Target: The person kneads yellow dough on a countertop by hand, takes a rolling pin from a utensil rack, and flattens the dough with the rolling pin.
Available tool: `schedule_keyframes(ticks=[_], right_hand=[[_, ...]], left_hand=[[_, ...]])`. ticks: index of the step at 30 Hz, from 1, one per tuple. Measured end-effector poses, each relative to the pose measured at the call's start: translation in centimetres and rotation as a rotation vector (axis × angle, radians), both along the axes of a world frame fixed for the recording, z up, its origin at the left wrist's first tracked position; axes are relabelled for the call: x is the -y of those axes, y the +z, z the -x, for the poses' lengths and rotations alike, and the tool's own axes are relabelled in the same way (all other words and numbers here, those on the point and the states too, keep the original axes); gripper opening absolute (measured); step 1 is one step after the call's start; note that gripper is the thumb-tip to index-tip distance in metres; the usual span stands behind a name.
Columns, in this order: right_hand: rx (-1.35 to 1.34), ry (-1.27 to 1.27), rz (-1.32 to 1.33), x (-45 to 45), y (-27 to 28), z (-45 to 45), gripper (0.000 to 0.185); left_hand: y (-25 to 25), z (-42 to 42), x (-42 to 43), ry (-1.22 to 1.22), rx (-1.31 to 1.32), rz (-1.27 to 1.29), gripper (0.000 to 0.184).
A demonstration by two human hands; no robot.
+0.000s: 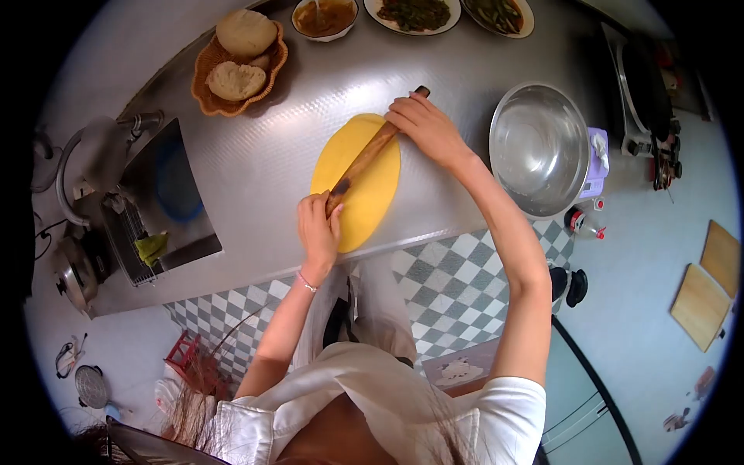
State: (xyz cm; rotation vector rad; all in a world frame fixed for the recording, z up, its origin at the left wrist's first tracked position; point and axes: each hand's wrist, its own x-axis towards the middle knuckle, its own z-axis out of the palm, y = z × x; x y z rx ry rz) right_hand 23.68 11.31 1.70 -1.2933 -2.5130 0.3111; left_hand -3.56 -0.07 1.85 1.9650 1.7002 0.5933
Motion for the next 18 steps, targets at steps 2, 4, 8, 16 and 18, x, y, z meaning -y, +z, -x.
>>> schedule_keyframes(ticks=[2,4,8,16,18], right_hand=[[0.011,0.126,0.115,-1.2,-1.3,-0.3,0.034],[-0.113,-0.014,0.167,-1.5,-1.6,0.2,0.036],[-0.138,-0.464,0.138,-4.2,-3.5,3.3,0.041],[-0.343,-0.190,-0.136,-11.7,-4.2,8.2,0.043],[-0.338,-0.155,-0.057,-10.9,-3.0,7.7,0.042]], left_hand=[[-0.9,-0.5,0.8,0.083,-0.089,0.107,0.039],[-2.9,-1.2,1.6,0.135,-0.165,0.010,0.048],[-2.9,-3.8,2.0,0.212,-0.276,0.104,0.063],[-3.6,-0.8,-5.4,0.387,-0.293,0.056,0.060],[-3.9,-0.7,-4.5,0.356,-0.286,0.043,0.060]])
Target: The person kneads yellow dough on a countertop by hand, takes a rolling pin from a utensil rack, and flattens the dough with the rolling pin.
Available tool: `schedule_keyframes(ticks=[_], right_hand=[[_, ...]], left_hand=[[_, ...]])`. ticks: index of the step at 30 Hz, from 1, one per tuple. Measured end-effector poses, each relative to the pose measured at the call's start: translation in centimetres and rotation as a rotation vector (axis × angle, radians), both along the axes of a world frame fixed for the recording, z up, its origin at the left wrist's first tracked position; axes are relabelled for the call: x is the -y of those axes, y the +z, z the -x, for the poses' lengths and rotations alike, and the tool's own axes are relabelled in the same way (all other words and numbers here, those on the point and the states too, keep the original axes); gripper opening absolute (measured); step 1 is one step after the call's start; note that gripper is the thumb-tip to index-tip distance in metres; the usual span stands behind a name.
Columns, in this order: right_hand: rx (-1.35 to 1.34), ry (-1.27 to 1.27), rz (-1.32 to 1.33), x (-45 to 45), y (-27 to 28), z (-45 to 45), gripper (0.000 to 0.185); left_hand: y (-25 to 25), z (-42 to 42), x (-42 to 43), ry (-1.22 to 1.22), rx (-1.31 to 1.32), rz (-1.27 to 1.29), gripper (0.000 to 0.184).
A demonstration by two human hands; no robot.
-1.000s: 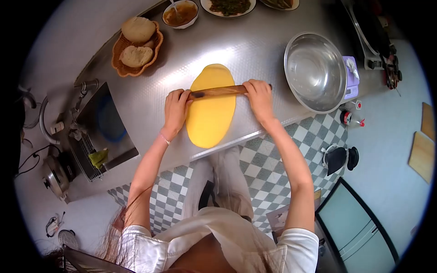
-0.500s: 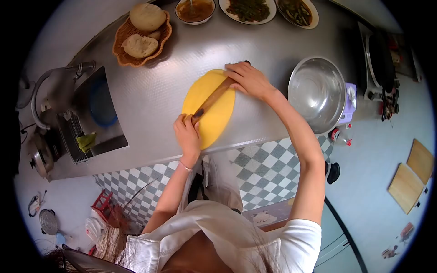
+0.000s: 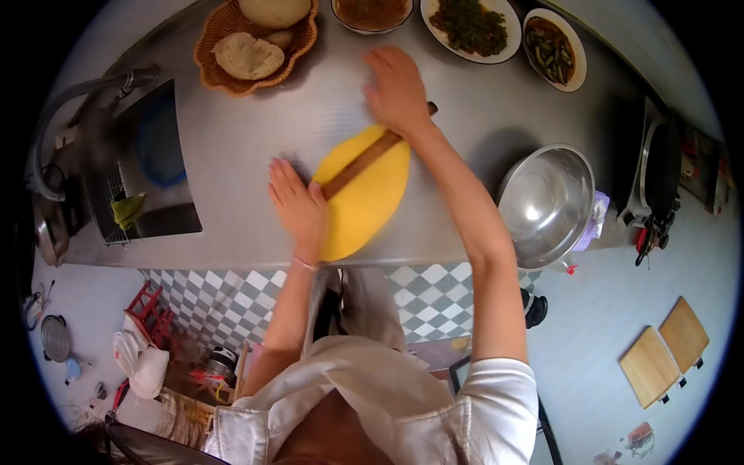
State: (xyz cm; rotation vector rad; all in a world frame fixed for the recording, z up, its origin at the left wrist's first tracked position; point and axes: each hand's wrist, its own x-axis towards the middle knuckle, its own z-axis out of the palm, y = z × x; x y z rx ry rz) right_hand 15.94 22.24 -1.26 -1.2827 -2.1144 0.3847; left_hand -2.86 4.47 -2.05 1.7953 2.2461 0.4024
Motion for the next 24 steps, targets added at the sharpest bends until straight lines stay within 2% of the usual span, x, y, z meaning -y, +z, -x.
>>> schedule_keyframes(ticks=[3,7,10,13,17,20,23,24], right_hand=[[-0.022,-0.049,-0.154,3.5,-0.9,-3.2,0.043],[-0.115,-0.035,-0.075,-0.8,-0.8,0.0,0.045],[-0.060,0.161,-0.123,-1.1,-0.4,0.6,0.046],[0.034,0.059,-0.076,3.7,-2.7,-3.9,0.050],[0.004,0.090,-0.100,-1.2,-0.6,0.3,0.051],[0.026,0.127,-0.158,-2.0,-1.6,0.9,0.055],[0.125,0.073,-0.110,2.3,-2.3,-3.0,0.058],[0.082,0.089,-0.117,1.4,-2.1,-2.6,0.058]], left_hand=[[0.3,-3.1,4.0,-0.046,0.013,0.083,0.061],[0.5,-1.0,-0.9,0.056,0.010,0.049,0.062],[0.1,-0.4,-0.9,0.085,0.053,-0.064,0.061],[-0.3,-3.7,4.6,-0.034,-0.026,0.123,0.059],[0.5,-1.1,-1.2,0.061,-0.070,0.020,0.061],[0.3,-0.5,-1.3,0.112,0.025,-0.083,0.060],[-0.2,-3.5,3.8,-0.009,-0.013,0.090,0.058],[-0.1,-3.1,2.7,0.009,-0.015,0.060,0.058]])
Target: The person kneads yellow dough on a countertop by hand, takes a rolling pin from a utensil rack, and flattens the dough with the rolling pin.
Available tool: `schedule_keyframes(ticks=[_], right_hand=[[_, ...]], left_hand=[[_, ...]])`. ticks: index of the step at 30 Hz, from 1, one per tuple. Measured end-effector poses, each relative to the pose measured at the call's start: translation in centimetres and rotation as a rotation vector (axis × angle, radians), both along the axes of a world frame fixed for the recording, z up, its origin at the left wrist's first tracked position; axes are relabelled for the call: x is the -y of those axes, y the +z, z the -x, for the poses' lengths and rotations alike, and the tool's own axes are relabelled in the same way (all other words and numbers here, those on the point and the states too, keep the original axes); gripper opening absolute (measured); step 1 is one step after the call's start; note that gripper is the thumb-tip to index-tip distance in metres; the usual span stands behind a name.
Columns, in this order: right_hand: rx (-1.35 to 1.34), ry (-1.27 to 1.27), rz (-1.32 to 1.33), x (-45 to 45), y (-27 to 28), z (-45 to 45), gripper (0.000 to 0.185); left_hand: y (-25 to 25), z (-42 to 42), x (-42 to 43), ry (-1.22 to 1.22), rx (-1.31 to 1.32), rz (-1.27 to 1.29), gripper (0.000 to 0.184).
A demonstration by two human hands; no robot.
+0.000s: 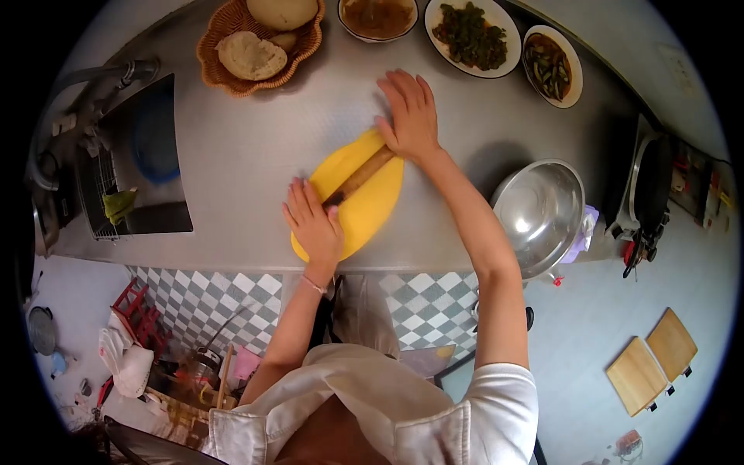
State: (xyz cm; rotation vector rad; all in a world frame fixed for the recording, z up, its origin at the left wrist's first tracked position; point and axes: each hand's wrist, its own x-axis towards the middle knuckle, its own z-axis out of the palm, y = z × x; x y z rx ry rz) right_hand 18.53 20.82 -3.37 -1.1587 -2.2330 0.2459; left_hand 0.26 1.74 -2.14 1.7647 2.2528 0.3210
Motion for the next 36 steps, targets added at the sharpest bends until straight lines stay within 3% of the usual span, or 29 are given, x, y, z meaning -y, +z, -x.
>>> schedule_keyframes(ticks=[3,6,9,12,16,19,21,24,30,33,36], right_hand=[[-0.130,0.025,0.005,-4.3,1.0,4.1,0.059],[-0.063,0.078,0.007,-4.2,2.1,4.7,0.060],[0.060,-0.032,0.000,0.7,1.1,0.5,0.062],[-0.070,-0.001,-0.029,-2.2,0.4,2.4,0.063],[-0.060,0.060,-0.121,-5.2,0.6,5.9,0.061],[0.077,-0.028,0.014,-0.6,1.8,2.5,0.060],[0.313,-0.057,0.116,4.1,0.9,-0.1,0.059],[0.336,-0.109,0.205,9.5,1.8,-2.6,0.055],[0.390,-0.251,0.215,15.3,3.1,-2.2,0.037],[0.283,-0.473,0.338,20.8,3.8,1.4,0.036],[0.130,-0.896,0.243,26.5,4.8,7.8,0.039]], left_hand=[[0.8,3.3,-5.3,0.038,0.020,-0.115,0.059],[0.6,3.6,-4.7,0.092,0.052,-0.150,0.059],[0.6,0.4,-0.1,-0.051,0.012,-0.028,0.059],[0.4,2.6,-3.6,-0.032,-0.025,-0.023,0.060],[0.3,5.0,-6.7,0.004,0.005,-0.201,0.058],[2.0,3.6,-3.0,-0.243,0.077,-0.018,0.057],[1.0,3.1,0.4,-0.423,0.143,-0.011,0.054],[1.4,3.8,0.5,-0.465,0.294,0.082,0.049],[1.9,7.5,-4.3,-0.801,0.206,0.065,0.035],[1.4,8.9,-7.6,-1.040,0.232,-0.028,0.032],[2.1,9.3,-10.6,-1.300,0.319,-0.085,0.031]])
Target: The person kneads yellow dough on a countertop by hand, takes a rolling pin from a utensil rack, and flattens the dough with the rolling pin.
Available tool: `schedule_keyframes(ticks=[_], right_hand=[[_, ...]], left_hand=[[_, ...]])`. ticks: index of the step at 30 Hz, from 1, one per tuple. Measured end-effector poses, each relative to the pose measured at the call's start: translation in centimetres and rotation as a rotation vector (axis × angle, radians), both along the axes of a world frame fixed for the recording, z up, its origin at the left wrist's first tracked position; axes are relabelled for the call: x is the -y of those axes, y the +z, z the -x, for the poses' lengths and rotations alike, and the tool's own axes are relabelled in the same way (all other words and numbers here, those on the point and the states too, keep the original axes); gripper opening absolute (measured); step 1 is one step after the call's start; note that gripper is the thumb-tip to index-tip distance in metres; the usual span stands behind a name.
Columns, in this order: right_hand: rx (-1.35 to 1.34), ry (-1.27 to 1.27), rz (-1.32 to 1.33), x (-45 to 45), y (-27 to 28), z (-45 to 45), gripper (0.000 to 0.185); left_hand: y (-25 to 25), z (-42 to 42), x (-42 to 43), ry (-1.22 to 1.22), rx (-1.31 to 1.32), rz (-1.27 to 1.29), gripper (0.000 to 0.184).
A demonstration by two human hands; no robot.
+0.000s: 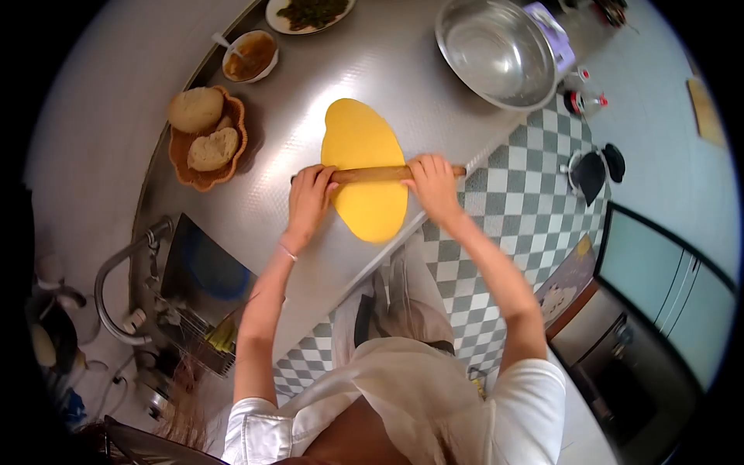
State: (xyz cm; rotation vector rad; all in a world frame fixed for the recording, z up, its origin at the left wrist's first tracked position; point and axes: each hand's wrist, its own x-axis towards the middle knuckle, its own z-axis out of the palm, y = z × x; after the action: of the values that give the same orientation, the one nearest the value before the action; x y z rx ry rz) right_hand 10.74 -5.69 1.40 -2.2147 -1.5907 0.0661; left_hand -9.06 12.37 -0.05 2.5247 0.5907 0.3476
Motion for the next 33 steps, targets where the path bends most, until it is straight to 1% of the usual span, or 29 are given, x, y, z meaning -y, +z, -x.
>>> schedule_keyframes(ticks=[3,5,7,10,13,16,17,20,21,24,25,28,29,32,33], right_hand=[[-0.104,-0.365,-0.015,1.4,-1.0,6.0,0.040],[-0.141,-0.505,-0.049,0.1,-1.9,8.0,0.038],[-0.188,-0.631,-0.075,-1.8,-2.3,8.6,0.034],[-0.262,-0.738,0.010,-3.5,-2.9,8.1,0.042],[-0.097,-0.753,0.033,-4.3,-2.3,8.4,0.059],[-0.064,-0.687,0.270,-4.4,-3.8,9.5,0.074],[-0.026,-0.685,0.320,-4.4,-4.6,9.2,0.077],[0.052,-0.734,0.273,-4.8,-4.4,4.7,0.074],[0.022,-0.764,0.225,-4.6,-4.3,3.0,0.073],[0.012,-0.764,0.285,-4.7,-3.5,3.0,0.074],[-0.005,-0.733,0.352,-5.0,-3.3,4.8,0.076],[-0.271,-0.635,0.277,-4.8,-2.3,7.5,0.077],[-0.159,-0.637,0.316,-4.7,-2.8,6.4,0.080],[0.134,-0.741,0.362,-4.6,-3.1,1.1,0.085],[0.157,-0.733,0.382,-4.7,-3.4,1.8,0.087]], left_hand=[[-0.2,-1.3,-3.9,-0.285,0.061,-0.049,0.033],[-0.1,-3.5,-6.9,-0.418,0.059,-0.152,0.032],[0.2,-6.4,-9.0,-0.475,0.023,-0.179,0.034],[-0.2,-10.6,-10.1,-0.511,-0.038,-0.190,0.041],[-1.2,-12.3,-10.4,-0.531,-0.051,-0.230,0.047],[-1.6,-13.3,-10.3,-0.522,-0.061,-0.243,0.051],[-2.0,-14.0,-10.5,-0.529,-0.049,-0.248,0.050],[-1.9,-18.5,-10.2,-0.526,-0.048,-0.283,0.051],[-1.9,-19.9,-10.0,-0.519,-0.048,-0.299,0.051],[-2.3,-20.5,-10.0,-0.524,-0.012,-0.322,0.051],[-2.3,-19.2,-10.0,-0.529,-0.038,-0.316,0.051],[-2.7,-16.7,-11.5,-0.586,-0.071,-0.267,0.051],[-3.6,-17.7,-11.6,-0.607,-0.070,-0.338,0.052],[-2.6,-22.4,-10.3,-0.542,-0.052,-0.342,0.053],[-2.5,-21.4,-10.2,-0.541,-0.043,-0.337,0.053]])
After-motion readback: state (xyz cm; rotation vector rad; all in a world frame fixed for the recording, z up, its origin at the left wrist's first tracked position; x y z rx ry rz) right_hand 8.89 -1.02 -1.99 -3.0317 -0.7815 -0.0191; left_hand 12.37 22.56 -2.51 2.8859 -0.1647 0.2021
